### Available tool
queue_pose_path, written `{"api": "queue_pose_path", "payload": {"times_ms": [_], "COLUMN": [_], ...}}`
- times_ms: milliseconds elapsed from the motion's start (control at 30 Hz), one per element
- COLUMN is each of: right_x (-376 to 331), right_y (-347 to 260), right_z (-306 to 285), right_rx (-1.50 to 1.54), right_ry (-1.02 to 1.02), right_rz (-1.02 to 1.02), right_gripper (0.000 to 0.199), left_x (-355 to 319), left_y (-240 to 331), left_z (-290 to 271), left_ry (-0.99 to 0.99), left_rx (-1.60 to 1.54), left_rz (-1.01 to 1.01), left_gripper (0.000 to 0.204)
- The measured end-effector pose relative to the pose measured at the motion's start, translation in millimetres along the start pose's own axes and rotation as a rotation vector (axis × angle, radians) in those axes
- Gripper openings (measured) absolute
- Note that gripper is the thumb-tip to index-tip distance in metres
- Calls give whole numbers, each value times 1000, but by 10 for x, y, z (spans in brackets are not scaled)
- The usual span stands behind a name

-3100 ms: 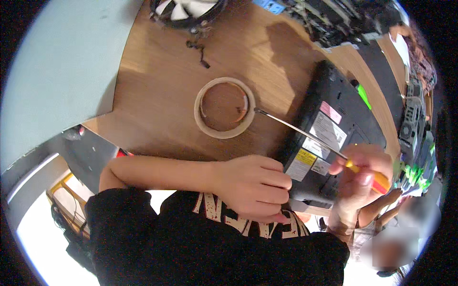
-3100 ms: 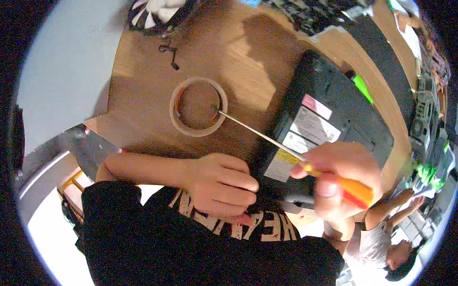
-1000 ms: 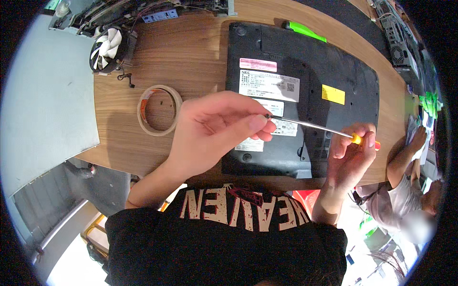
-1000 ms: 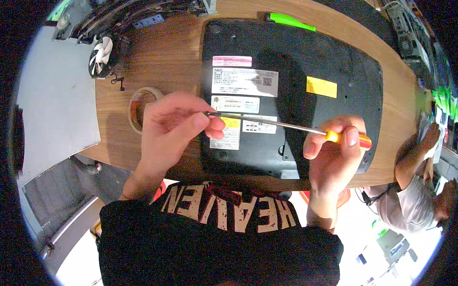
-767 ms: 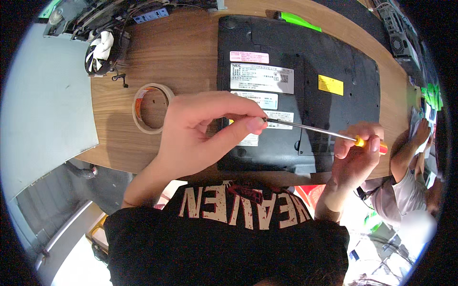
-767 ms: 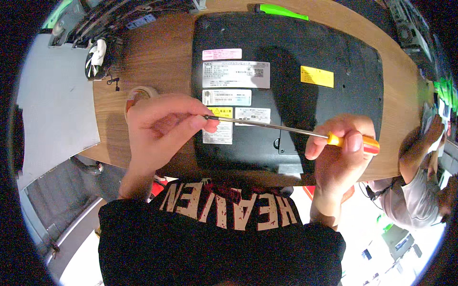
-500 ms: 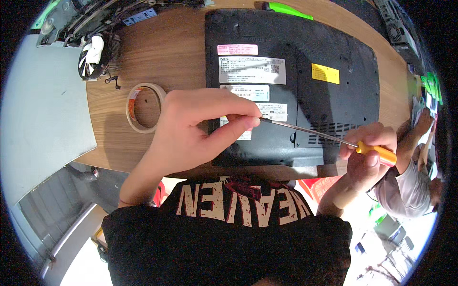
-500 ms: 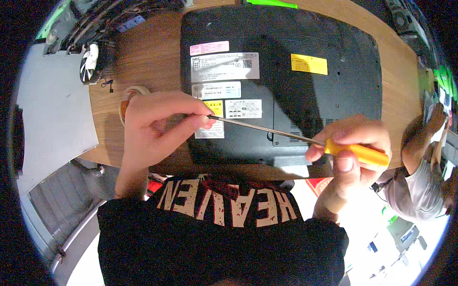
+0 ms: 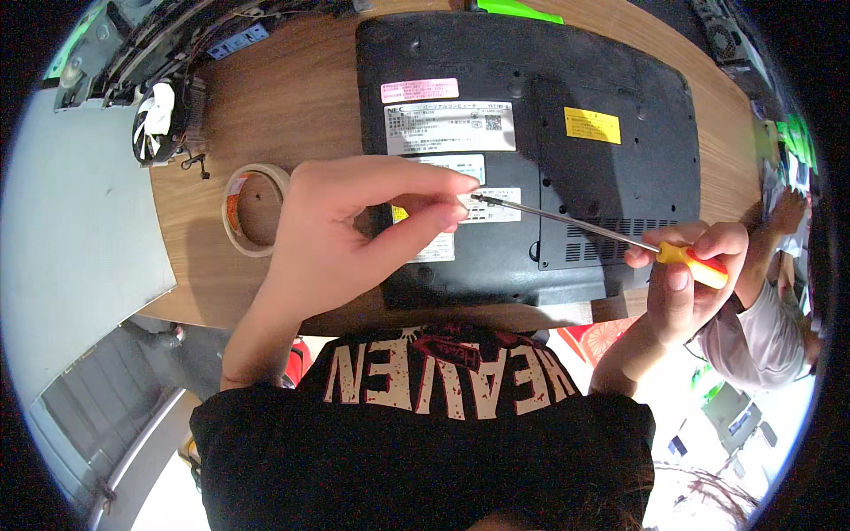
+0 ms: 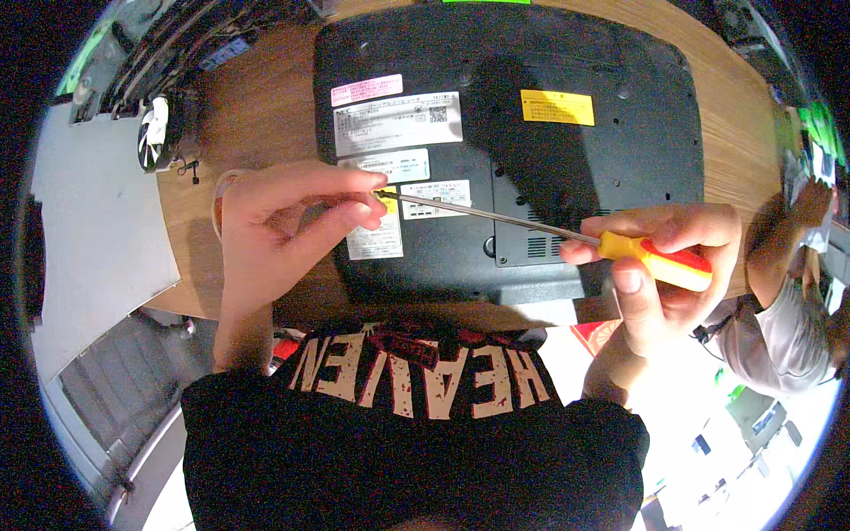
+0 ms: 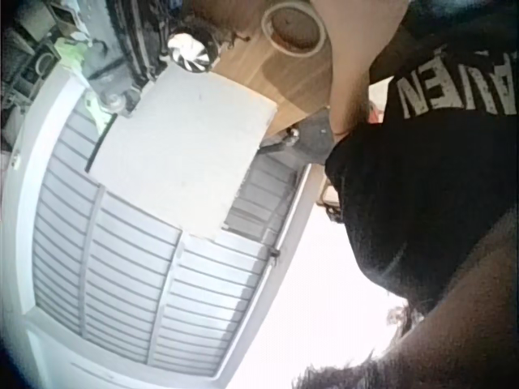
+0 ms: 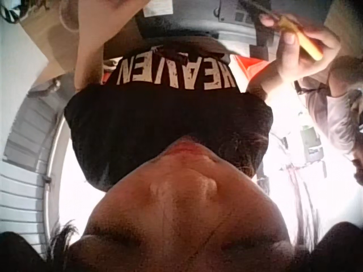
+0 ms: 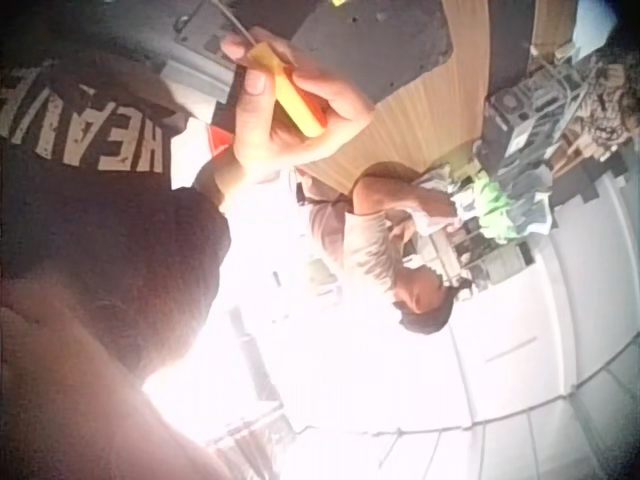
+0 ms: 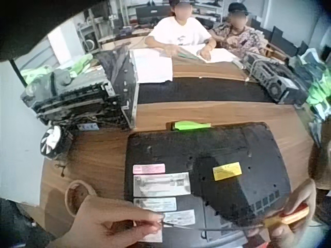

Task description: The person uses a screwdriver to remove several screws from the bottom of a laptop, places a screw into a roll of tape, turns the laptop over, opens it, and uses the screwdriver to remove screws from the keyboard area.

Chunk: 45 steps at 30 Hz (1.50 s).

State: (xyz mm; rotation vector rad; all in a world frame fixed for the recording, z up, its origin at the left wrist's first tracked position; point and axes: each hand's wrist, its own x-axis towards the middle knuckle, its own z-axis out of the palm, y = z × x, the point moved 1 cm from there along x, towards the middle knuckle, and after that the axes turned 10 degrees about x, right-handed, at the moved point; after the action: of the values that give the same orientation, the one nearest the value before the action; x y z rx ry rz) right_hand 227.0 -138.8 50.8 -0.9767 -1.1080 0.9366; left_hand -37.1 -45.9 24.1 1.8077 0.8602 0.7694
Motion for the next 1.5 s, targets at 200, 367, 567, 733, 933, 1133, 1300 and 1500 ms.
{"api": "queue_pose_path", "payload": {"times_ms": [200, 367, 567, 733, 933, 1133, 1300, 1500], "right_x": [146, 511, 919, 1092, 1135, 1187, 1277, 1391], "right_y": [66, -21, 79, 85, 43, 84, 74, -2], "right_z": [-269, -240, -14, 127, 211, 227, 287, 438], "right_rx": [-2, -256, -455, -601, -634, -660, -742, -846], "right_ry": [95, 156, -102, -234, -283, -314, -387, -518], "right_rz": [-117, -150, -205, -202, -208, -201, -201, -163], "right_gripper": [32, 23, 24, 22, 21, 21, 23, 21], "left_x": [-22, -77, -74, -72, -60, -64, -60, -40], "left_y": [-3, -77, -167, -239, -280, -308, -313, -284], "left_z": [-92, -60, -36, -60, -109, -132, -124, -134], "left_ry": [106, 104, 202, 208, 190, 174, 170, 180], "left_rx": [-82, 101, 315, 224, 162, 133, 120, 116], "left_rz": [-187, -98, 191, 237, 235, 214, 212, 223], "left_gripper": [27, 24, 19, 19, 17, 16, 15, 12]}}
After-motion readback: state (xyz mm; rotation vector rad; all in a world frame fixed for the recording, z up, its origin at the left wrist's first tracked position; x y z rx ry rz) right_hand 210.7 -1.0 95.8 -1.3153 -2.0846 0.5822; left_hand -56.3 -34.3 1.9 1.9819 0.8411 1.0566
